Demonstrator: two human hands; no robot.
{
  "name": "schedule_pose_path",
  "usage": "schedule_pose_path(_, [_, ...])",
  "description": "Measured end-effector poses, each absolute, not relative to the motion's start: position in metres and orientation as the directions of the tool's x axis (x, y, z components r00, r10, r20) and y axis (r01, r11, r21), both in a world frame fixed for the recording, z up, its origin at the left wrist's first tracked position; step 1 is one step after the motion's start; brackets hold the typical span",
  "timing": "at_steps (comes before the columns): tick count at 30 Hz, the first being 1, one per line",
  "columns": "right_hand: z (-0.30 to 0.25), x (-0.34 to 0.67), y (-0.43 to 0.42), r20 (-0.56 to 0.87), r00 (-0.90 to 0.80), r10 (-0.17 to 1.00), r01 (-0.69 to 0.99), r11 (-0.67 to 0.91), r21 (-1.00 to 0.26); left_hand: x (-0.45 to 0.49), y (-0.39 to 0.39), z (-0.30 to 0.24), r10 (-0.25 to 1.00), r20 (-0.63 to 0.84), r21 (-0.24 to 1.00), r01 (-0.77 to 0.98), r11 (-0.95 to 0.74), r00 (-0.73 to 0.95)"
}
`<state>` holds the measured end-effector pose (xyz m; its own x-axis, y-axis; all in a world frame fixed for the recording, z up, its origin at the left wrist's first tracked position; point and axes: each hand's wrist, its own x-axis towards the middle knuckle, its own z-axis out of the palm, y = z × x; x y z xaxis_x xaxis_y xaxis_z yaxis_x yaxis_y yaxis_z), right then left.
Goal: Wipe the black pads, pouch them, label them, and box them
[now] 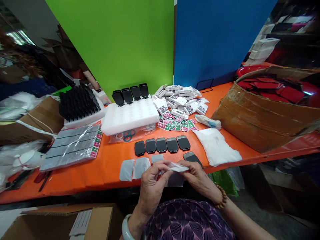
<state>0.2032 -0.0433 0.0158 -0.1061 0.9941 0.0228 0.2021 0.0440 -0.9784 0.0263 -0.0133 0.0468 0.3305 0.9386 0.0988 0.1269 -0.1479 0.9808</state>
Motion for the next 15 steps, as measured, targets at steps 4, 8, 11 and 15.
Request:
schedule_pose_path(4, [0.005, 0.199, -0.039, -0.113, 0.016, 0.993, -0.032, -0.112, -0.993, 0.021, -0.014, 0.037, 0.955, 0.295, 0.927, 0.243, -0.286, -0.002])
schedule_pose_path(8, [0.003, 0.198, -0.036, -0.156, 0.066, 0.986, -0.131, -0.146, -0.98, 0.023, -0.028, 0.033, 0.958, 0.27, 0.875, 0.391, -0.284, 0.092])
schedule_pose_path(11, [0.003, 0.193, -0.034, -0.154, 0.098, 0.983, -0.137, -0.14, -0.981, 0.03, -0.036, 0.027, 0.992, 0.011, 0.909, 0.413, -0.062, 0.126])
schedule_pose_path(15, [0.001, 0.186, -0.033, -0.175, 0.078, 0.982, -0.164, -0.16, -0.973, 0.033, -0.033, 0.018, 0.93, -0.298, 0.95, 0.164, 0.267, 0.216])
